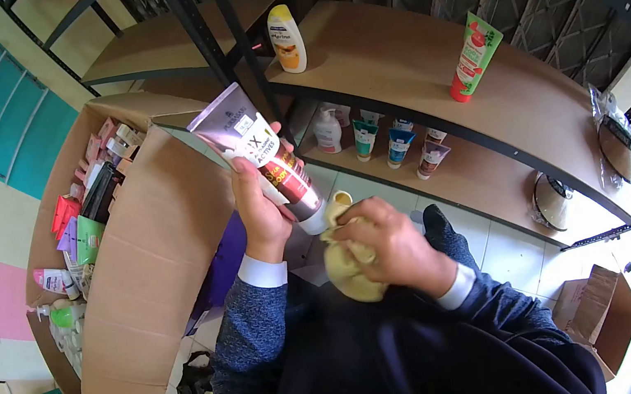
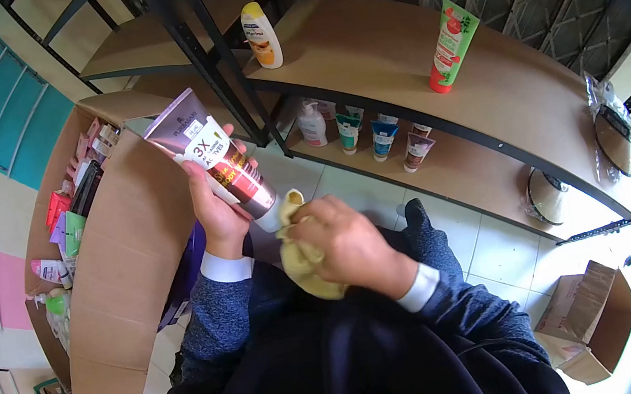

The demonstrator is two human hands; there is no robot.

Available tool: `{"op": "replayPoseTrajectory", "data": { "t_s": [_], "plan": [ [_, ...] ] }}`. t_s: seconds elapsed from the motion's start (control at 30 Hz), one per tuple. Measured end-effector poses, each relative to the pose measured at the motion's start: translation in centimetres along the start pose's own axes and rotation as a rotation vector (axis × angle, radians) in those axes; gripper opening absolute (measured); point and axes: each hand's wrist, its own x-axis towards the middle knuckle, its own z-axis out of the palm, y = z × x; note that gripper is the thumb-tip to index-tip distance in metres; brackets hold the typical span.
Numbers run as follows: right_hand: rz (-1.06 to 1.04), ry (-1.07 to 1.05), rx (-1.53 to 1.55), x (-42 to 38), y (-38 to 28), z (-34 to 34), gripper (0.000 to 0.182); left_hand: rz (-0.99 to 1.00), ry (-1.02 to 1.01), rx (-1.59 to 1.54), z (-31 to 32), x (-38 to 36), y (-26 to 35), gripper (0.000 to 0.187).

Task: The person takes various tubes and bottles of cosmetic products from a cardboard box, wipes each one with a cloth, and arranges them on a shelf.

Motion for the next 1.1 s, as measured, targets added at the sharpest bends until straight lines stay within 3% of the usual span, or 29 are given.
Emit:
{"op": "replayPoseTrajectory", "data": {
  "t_s": [0.07, 0.1, 0.17, 0.2, 0.27, 0.37, 0.43, 0.5, 0.57, 0.63, 0.7, 0.77, 0.83, 0.9, 0.97, 1.03, 1.1],
  "plan": [
    [0.143, -0.033, 0.206, -0.6, 2.6, -1.5, 0.017, -0.139, -0.216, -0.304, -0.3, 0.2, -0.2, 0.071],
    [0.303, -0.103, 0.267, -0.4, 3.6, -2.2, 0.026, -0.141, -0.243, -0.29, 0.1, 0.6, 0.7, 0.071],
    [0.632, -0.121, 0.744, 0.8, 2.2, -4.6, 0.038, -0.112, -0.105, -0.081, 2.3, 0.1, 0.5, 0.072],
    [0.65, -0.111, 0.736, 0.9, 2.5, -4.6, 0.038, -0.151, -0.097, -0.117, 3.0, -0.2, -0.1, 0.071],
    [0.668, -0.349, 0.83, 1.2, 3.6, -4.3, 0.047, -0.249, -0.243, -0.145, 3.0, -0.7, -1.8, 0.063],
    [0.618, -0.441, 0.748, 0.4, 6.6, -2.5, 0.055, -0.351, -0.37, 0.019, 3.3, -2.0, -5.6, 0.055],
    [0.695, -0.411, 0.783, -1.4, 9.4, -2.0, 0.053, -0.104, -0.488, 0.461, 2.9, -1.7, -7.7, 0.053],
    [0.766, -0.394, 0.822, -2.7, 11.2, -2.8, 0.052, -0.115, -0.457, 0.649, 2.4, -2.7, -10.1, 0.049],
    [0.85, -0.452, 0.031, -4.3, 13.4, -4.6, 0.051, -0.142, -0.382, 0.725, 1.2, -3.5, -10.8, 0.043],
    [0.918, -0.443, -0.018, -10.0, 19.7, -5.3, 0.05, -0.225, -0.304, 0.576, -0.8, -4.3, -11.3, 0.038],
    [1.129, -0.116, 0.179, -14.4, 22.3, -7.0, 0.043, -0.316, -0.216, 0.431, -3.7, -6.0, -12.1, 0.034],
    [1.209, -0.145, -0.007, -19.8, 28.6, -9.4, 0.041, -0.542, -0.092, 0.455, -7.1, -7.4, -13.2, 0.031],
    [1.284, 0.191, 0.169, -21.3, 31.5, -10.2, 0.032, -0.516, -0.016, 0.466, -9.0, -8.4, -16.2, 0.028],
    [1.233, 0.372, -0.055, -23.3, 37.4, -10.7, 0.023, -0.576, -0.023, 0.639, -10.4, -9.4, -19.3, 0.028],
    [0.725, 0.263, 0.168, -20.4, 40.5, -10.4, 0.022, -0.571, -0.037, 0.663, -10.5, -10.5, -21.8, 0.027],
    [0.763, 0.414, 0.381, -20.9, 48.3, -9.5, 0.021, -0.586, -0.129, 0.685, -10.2, -10.8, -22.8, 0.028],
    [1.015, 0.322, -0.076, -15.5, 45.2, -8.6, 0.021, -0.594, -0.165, 0.722, -11.1, -11.8, -23.8, 0.029]
  ]
}}
